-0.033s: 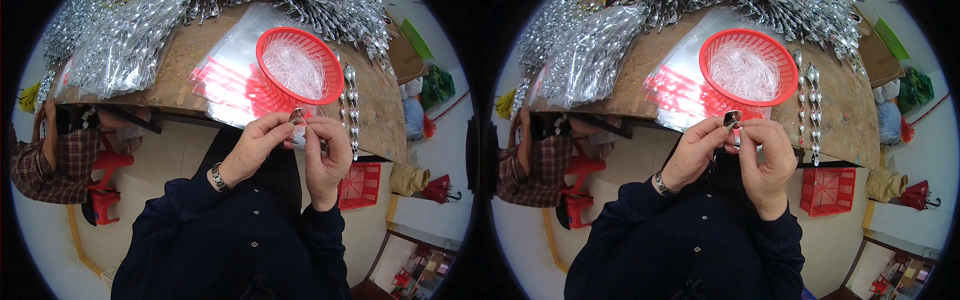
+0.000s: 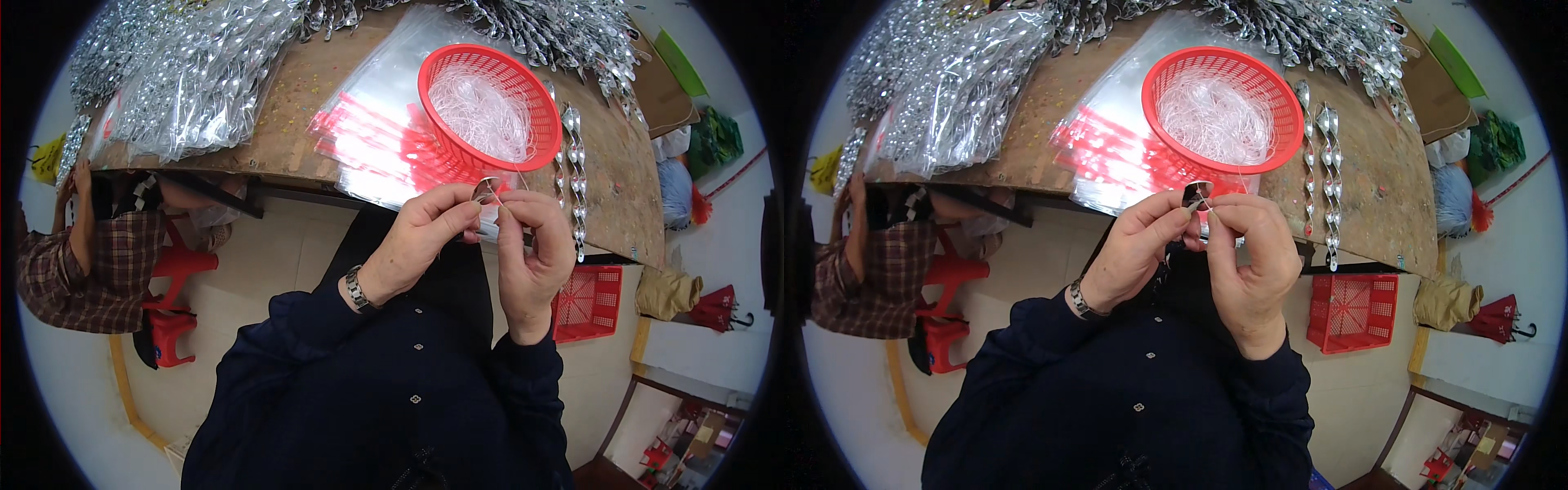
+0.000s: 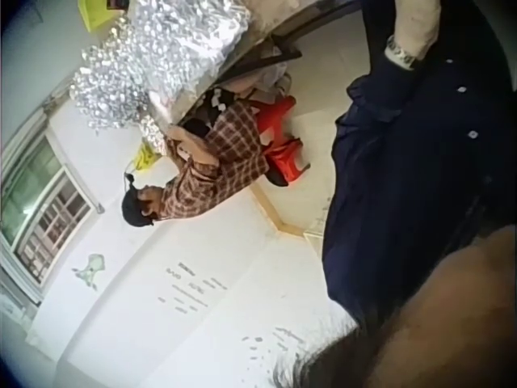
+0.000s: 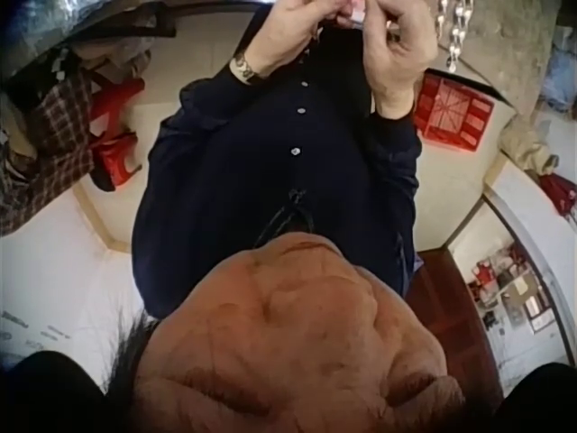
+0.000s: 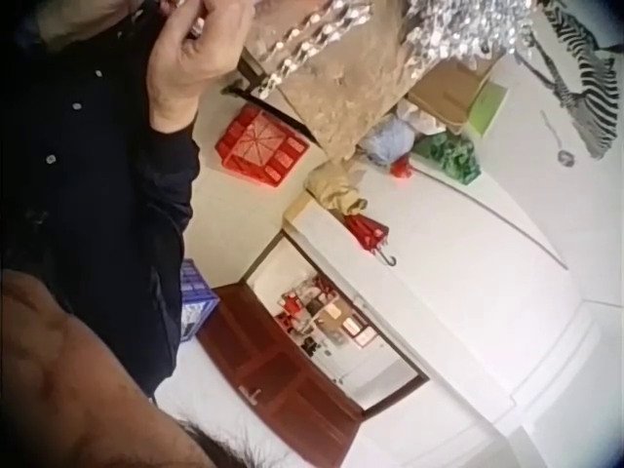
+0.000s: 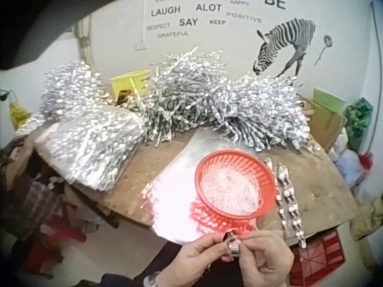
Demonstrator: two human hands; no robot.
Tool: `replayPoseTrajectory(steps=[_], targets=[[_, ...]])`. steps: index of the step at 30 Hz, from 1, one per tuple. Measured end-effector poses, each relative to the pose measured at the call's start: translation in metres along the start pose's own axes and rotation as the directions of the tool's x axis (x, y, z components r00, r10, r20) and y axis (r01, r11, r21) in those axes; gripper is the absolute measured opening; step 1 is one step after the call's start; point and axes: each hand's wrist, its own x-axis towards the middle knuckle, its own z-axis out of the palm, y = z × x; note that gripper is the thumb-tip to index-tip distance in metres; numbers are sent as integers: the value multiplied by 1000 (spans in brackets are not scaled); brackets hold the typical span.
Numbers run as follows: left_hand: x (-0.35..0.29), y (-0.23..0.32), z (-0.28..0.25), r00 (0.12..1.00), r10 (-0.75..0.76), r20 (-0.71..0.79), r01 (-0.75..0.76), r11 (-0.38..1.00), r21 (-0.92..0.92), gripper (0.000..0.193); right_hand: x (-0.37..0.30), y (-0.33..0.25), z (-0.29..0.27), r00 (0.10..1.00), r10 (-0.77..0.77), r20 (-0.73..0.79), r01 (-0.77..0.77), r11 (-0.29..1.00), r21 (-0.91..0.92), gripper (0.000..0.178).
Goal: Packaging small silver decorative items into individual plastic bags.
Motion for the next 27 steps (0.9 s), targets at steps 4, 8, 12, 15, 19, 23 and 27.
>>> replayPoseTrajectory(steps=[4,8,12,15,19,23,27], targets=[[-1,0,1,1000,17,10,-18,999,42,24,0,0,0,1000,24,2,-24,1000,-3,12],[-2,-1,4,1000,16,22,-18,994,103,24,0,1,-3,997,75,7,-75,997,2,10],[-3,0,4,998,44,48,-53,977,207,23,0,2,-5,994,106,17,-105,994,-4,8],[-4,-1,-1,995,63,81,-83,958,276,23,0,2,-6,993,112,34,-111,994,-22,8],[-4,1,-1,994,50,97,-76,955,285,21,-5,6,-9,972,229,53,-233,967,103,7],[-6,3,-1,993,-1,121,-36,951,308,22,-4,4,-15,904,395,163,-426,864,270,4],[-8,-2,-1,989,103,108,-133,938,319,23,-7,7,-20,874,386,295,-468,832,297,5]])
